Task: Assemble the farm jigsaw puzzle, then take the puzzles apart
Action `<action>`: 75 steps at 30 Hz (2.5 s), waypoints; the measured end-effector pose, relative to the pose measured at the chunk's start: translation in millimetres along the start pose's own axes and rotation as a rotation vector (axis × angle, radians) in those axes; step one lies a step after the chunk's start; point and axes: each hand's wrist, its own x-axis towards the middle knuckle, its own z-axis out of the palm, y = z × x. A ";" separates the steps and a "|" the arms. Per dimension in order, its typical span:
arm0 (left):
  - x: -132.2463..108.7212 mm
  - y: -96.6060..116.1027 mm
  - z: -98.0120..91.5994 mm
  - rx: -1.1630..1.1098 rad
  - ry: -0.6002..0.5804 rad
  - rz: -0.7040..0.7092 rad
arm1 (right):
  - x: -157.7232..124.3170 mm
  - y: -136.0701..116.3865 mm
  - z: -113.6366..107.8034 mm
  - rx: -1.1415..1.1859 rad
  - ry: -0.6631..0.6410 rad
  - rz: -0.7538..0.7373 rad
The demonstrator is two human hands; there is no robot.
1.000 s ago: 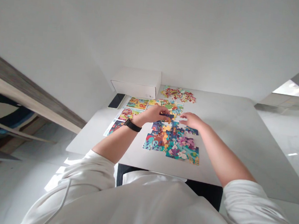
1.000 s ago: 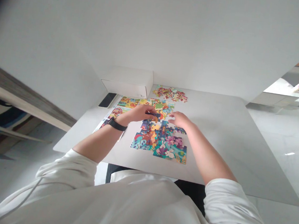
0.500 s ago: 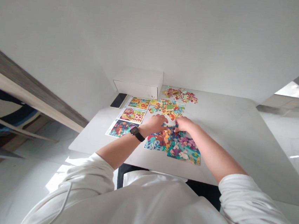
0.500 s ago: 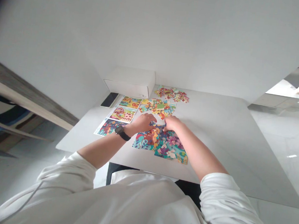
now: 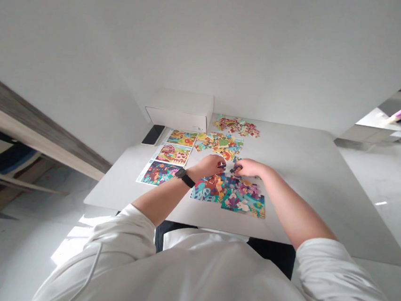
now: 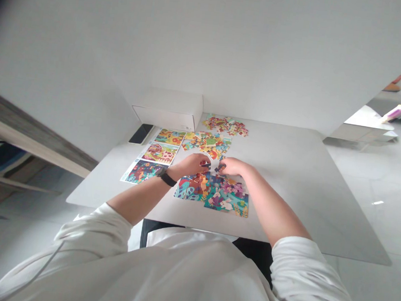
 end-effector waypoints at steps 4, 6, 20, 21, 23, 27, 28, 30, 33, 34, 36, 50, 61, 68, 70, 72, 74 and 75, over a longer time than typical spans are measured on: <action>0.6 -3.2 -4.9 -0.062 0.011 -0.080 | -6.9 21.5 -9.0 0.256 0.016 -0.048; 0.7 -3.0 -5.2 -0.083 0.022 -0.126 | -7.1 24.3 -10.6 0.275 0.017 -0.052; -5.5 11.8 -22.7 0.280 0.020 -0.218 | -19.2 -32.2 45.4 -0.273 0.187 -0.084; -7.0 15.6 -22.4 0.332 0.045 -0.178 | -20.9 -35.1 47.6 -0.278 0.196 -0.080; -10.4 24.9 -17.0 0.430 0.083 -0.065 | -22.6 -39.9 48.9 -0.267 0.202 -0.068; -17.6 40.5 4.5 0.482 0.025 0.155 | -22.0 -41.9 46.9 -0.202 0.174 -0.053; -19.8 41.7 9.6 0.446 -0.001 0.178 | -22.2 -39.8 46.9 -0.188 0.177 -0.053; -25.0 40.1 17.5 0.351 -0.026 0.169 | -25.2 -31.3 48.3 -0.158 0.211 -0.061; -34.7 31.8 22.9 0.280 -0.033 0.139 | -40.1 -6.3 52.9 -0.080 0.332 -0.067; -38.1 29.0 23.5 0.286 -0.047 0.149 | -48.5 5.0 55.5 -0.039 0.379 -0.058; -44.8 25.7 24.0 0.317 -0.077 0.183 | -69.9 29.5 63.1 0.067 0.444 -0.050; -64.1 83.6 74.8 0.304 -0.096 0.463 | -183.8 60.1 108.1 1.606 0.408 0.336; -59.6 94.7 58.6 0.318 -0.054 0.442 | -162.0 39.2 105.4 0.914 0.554 0.163; -39.5 111.3 35.4 0.300 0.024 0.245 | -143.6 13.3 94.6 0.208 0.541 -0.023; -31.8 114.2 24.8 0.321 0.038 0.180 | -137.5 9.1 84.6 0.140 0.535 0.015; -24.5 114.8 11.5 0.328 0.082 0.129 | -133.0 6.7 75.3 0.108 0.573 0.011; -19.6 112.6 -1.4 0.328 0.153 0.093 | -130.3 6.1 70.0 0.105 0.604 -0.007; -18.6 110.6 -6.2 0.326 0.184 0.087 | -129.5 6.4 69.8 0.102 0.601 -0.020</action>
